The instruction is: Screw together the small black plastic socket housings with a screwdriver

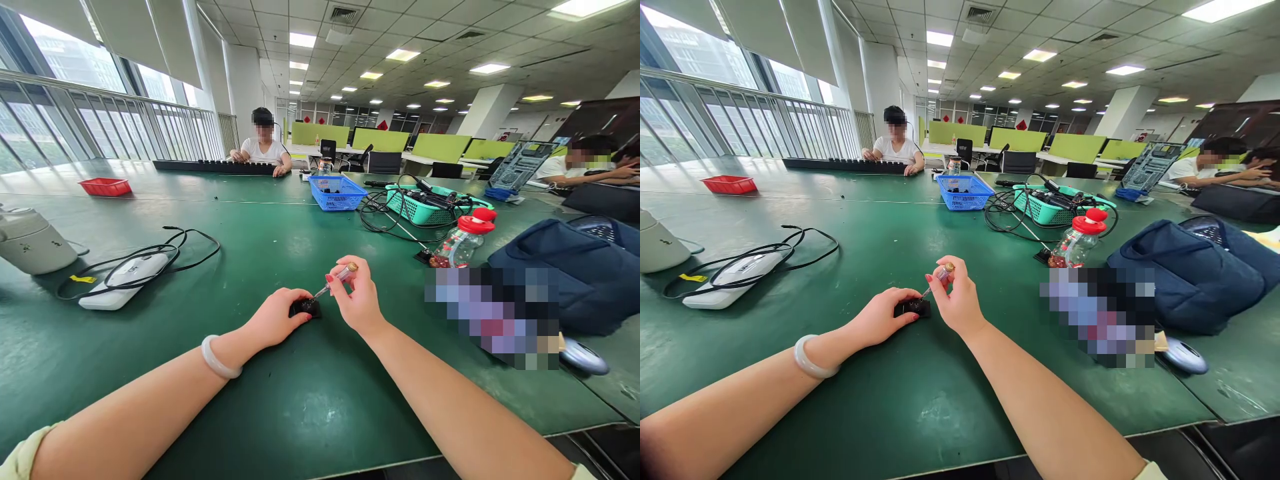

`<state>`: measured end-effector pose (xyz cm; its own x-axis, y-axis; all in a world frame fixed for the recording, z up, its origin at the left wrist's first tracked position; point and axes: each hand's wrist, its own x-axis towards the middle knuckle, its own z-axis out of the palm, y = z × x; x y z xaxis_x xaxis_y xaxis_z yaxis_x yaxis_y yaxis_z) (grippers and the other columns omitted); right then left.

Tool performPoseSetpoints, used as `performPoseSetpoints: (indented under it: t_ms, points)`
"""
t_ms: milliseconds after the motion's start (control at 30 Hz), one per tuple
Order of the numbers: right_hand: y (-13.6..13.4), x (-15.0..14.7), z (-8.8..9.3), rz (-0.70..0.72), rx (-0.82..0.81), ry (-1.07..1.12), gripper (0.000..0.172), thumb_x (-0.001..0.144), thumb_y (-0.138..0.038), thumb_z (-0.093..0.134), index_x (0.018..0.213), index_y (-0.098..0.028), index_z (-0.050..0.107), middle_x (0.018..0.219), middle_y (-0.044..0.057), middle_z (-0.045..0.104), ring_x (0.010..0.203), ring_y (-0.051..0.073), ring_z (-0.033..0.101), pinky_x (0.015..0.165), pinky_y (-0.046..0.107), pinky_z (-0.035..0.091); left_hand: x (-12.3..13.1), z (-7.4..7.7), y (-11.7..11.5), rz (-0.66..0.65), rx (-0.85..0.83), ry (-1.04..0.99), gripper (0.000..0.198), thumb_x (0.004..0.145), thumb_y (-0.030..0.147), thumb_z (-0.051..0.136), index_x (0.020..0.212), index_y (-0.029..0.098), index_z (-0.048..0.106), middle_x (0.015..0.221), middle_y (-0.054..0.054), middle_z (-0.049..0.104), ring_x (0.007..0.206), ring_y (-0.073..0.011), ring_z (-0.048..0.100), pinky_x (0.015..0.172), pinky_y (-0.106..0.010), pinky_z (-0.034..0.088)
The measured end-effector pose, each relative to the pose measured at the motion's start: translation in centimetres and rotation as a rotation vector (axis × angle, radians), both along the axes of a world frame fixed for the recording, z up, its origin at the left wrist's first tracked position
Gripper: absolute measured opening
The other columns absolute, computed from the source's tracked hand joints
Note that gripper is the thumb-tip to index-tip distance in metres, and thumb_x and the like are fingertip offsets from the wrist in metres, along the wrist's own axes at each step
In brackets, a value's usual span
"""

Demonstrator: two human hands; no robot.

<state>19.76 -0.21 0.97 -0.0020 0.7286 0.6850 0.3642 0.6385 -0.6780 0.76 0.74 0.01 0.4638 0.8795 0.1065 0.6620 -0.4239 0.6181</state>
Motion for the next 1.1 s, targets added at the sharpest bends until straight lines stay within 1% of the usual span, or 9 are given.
performPoseSetpoints:
  t_ms: [200, 300, 400, 500, 567, 700, 800, 967, 1100]
  points:
    - [0.0, 0.0, 0.1, -0.035, -0.003, -0.031, 0.028, 0.090, -0.034, 0.058, 0.112, -0.027, 0.043, 0.079, -0.003, 0.061, 0.059, 0.011, 0.056, 0.060, 0.027, 0.049, 0.0, 0.0, 0.1, -0.017, 0.010, 0.016, 0.032, 0.081, 0.035, 0.060, 0.112, 0.028, 0.065, 0.111, -0.003, 0.068, 0.104, -0.0249, 0.061, 0.095, -0.042, 0.049]
    - [0.0, 0.0, 0.0, -0.048, 0.006, -0.050, 0.038, 0.089, -0.035, 0.059, 0.122, -0.028, 0.042, 0.079, -0.002, 0.062, 0.063, 0.013, 0.059, 0.064, 0.029, 0.051, 0.0, 0.0, 0.0, -0.020, 0.016, 0.018, 0.033, 0.081, 0.036, 0.060, 0.113, 0.028, 0.065, 0.111, -0.004, 0.068, 0.104, -0.0254, 0.061, 0.096, -0.043, 0.049]
    - [0.3, 0.0, -0.3, -0.060, 0.084, -0.101, 0.047, 0.088, -0.034, 0.061, 0.131, -0.030, 0.042, 0.079, -0.001, 0.063, 0.065, 0.015, 0.059, 0.067, 0.032, 0.052, 0.0, 0.0, 0.1, -0.027, 0.028, 0.020, 0.033, 0.081, 0.035, 0.060, 0.113, 0.026, 0.065, 0.110, -0.005, 0.069, 0.103, -0.0252, 0.061, 0.095, -0.042, 0.049]
    - [0.6, -0.3, -0.4, -0.042, 0.160, -0.164, 0.043, 0.089, -0.033, 0.059, 0.131, -0.030, 0.046, 0.077, 0.000, 0.063, 0.065, 0.016, 0.057, 0.069, 0.035, 0.052, 0.0, -0.1, 0.1, -0.041, 0.039, 0.016, 0.033, 0.081, 0.033, 0.061, 0.112, 0.026, 0.064, 0.109, -0.005, 0.069, 0.102, -0.0247, 0.061, 0.095, -0.042, 0.049]
    - [0.7, -0.6, -0.4, -0.010, 0.172, -0.178, 0.040, 0.093, -0.031, 0.052, 0.132, -0.030, 0.046, 0.080, 0.001, 0.063, 0.070, 0.017, 0.058, 0.073, 0.037, 0.053, 0.0, -0.1, 0.1, -0.050, 0.036, 0.011, 0.031, 0.081, 0.032, 0.060, 0.111, 0.026, 0.064, 0.108, -0.004, 0.069, 0.102, -0.0245, 0.061, 0.094, -0.042, 0.049]
    - [0.5, -0.8, 0.0, 0.073, 0.076, -0.084, 0.040, 0.097, -0.025, 0.039, 0.137, -0.031, 0.039, 0.096, 0.003, 0.064, 0.081, 0.016, 0.062, 0.080, 0.038, 0.054, 0.1, 0.1, 0.0, -0.025, 0.028, 0.013, 0.033, 0.081, 0.034, 0.060, 0.113, 0.026, 0.064, 0.109, -0.004, 0.069, 0.101, -0.0244, 0.061, 0.095, -0.042, 0.049]
    - [0.5, -0.4, 0.2, 0.122, -0.052, 0.020, 0.041, 0.096, -0.025, 0.042, 0.136, -0.032, 0.038, 0.103, 0.003, 0.063, 0.081, 0.015, 0.066, 0.080, 0.037, 0.056, 0.2, 0.1, 0.0, -0.010, 0.030, 0.018, 0.035, 0.081, 0.036, 0.061, 0.114, 0.025, 0.064, 0.111, -0.005, 0.068, 0.103, -0.0248, 0.060, 0.097, -0.042, 0.048]
    - [1.3, 0.4, 0.1, 0.112, -0.200, 0.210, 0.042, 0.091, -0.033, 0.054, 0.131, -0.030, 0.041, 0.091, -0.001, 0.064, 0.072, 0.014, 0.069, 0.080, 0.039, 0.058, 0.2, 0.0, 0.1, -0.011, 0.009, 0.030, 0.036, 0.081, 0.037, 0.059, 0.115, 0.026, 0.063, 0.113, -0.005, 0.067, 0.108, -0.0262, 0.058, 0.098, -0.043, 0.048]
    - [2.3, 0.9, -0.4, 0.074, -0.288, 0.359, 0.049, 0.084, -0.040, 0.062, 0.128, -0.028, 0.042, 0.083, -0.005, 0.064, 0.063, 0.013, 0.068, 0.080, 0.042, 0.059, 0.1, 0.1, 0.0, -0.017, 0.009, 0.045, 0.035, 0.082, 0.037, 0.057, 0.115, 0.027, 0.063, 0.115, -0.004, 0.067, 0.109, -0.0259, 0.058, 0.099, -0.043, 0.047]
